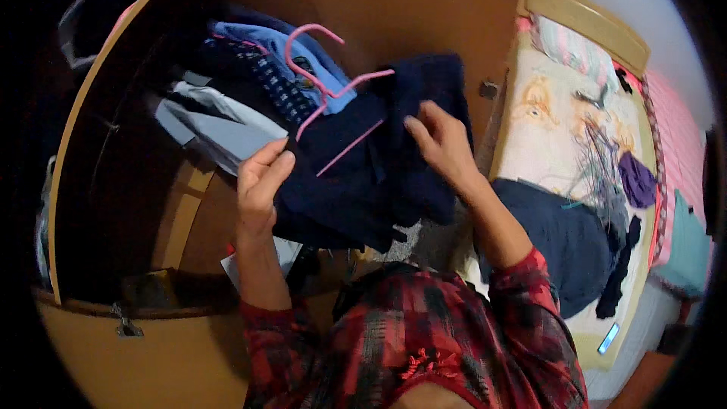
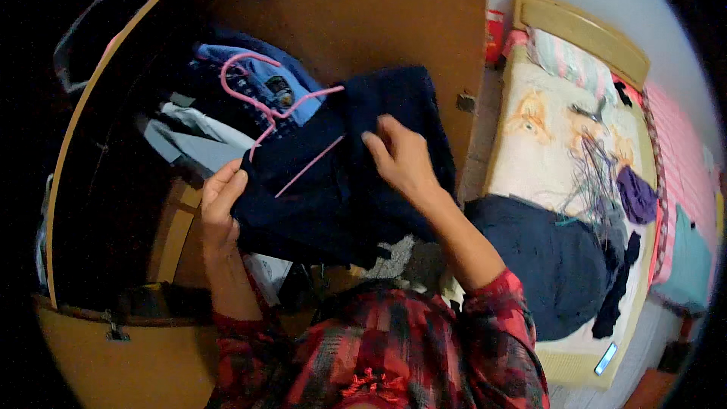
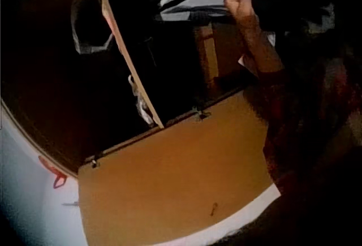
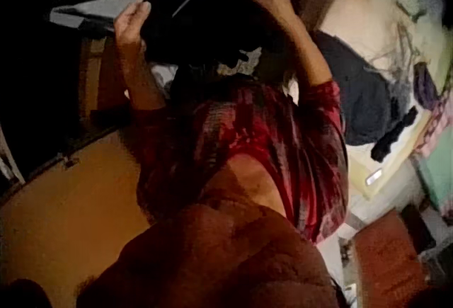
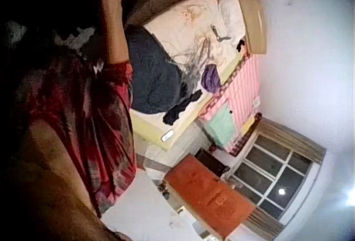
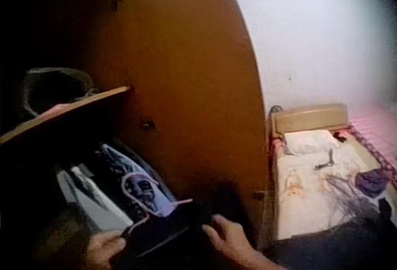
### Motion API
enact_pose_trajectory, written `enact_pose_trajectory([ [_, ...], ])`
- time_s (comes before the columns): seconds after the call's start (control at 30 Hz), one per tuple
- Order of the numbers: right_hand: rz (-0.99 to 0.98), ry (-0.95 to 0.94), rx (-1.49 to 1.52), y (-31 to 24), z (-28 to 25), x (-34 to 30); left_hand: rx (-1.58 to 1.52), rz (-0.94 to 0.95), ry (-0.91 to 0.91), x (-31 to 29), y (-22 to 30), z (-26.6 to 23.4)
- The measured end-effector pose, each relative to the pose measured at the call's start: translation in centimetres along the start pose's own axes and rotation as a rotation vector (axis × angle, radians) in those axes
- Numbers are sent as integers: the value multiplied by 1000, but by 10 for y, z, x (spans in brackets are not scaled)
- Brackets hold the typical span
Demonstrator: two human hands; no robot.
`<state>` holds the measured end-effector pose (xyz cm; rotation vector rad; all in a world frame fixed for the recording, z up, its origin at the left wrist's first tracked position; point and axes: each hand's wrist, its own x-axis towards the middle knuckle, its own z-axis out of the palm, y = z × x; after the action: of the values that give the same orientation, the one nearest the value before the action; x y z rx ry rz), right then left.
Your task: The person picks up shirts and pants from a bed, places them on hangers, and hangs them inside a wardrobe.
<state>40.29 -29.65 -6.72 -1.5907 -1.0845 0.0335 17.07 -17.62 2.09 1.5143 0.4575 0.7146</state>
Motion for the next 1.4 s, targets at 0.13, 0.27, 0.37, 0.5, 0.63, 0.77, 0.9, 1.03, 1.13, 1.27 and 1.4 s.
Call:
enact_pose_trajectory([
  [0.13,-465,107,-381,-11,-42,-8,98,19,10,-17,9,-25],
  [0.27,-743,101,-402,-52,-67,20,249,21,102,-36,11,-53],
  [0.37,-492,-426,-307,-47,-62,26,347,90,93,-36,16,-68],
  [0.5,-645,-706,-233,-55,-35,28,392,152,148,-49,11,-98],
  [0.63,-254,-758,9,-92,10,10,622,86,364,-62,7,-123],
  [0.77,-197,-732,225,-97,55,4,1026,404,683,-58,-2,-136],
  [0.9,-142,-647,359,-112,81,4,842,697,1134,-63,-20,-159],
  [1.03,-23,-665,473,-119,93,6,293,507,1030,-70,-68,-176],
  [1.13,20,-659,502,-120,103,13,-26,371,824,-51,-56,-166],
  [1.27,-71,-689,494,-128,119,28,-53,396,798,-46,-57,-180],
  [1.4,-90,-728,565,-135,137,37,121,521,764,-33,-47,-150],
])
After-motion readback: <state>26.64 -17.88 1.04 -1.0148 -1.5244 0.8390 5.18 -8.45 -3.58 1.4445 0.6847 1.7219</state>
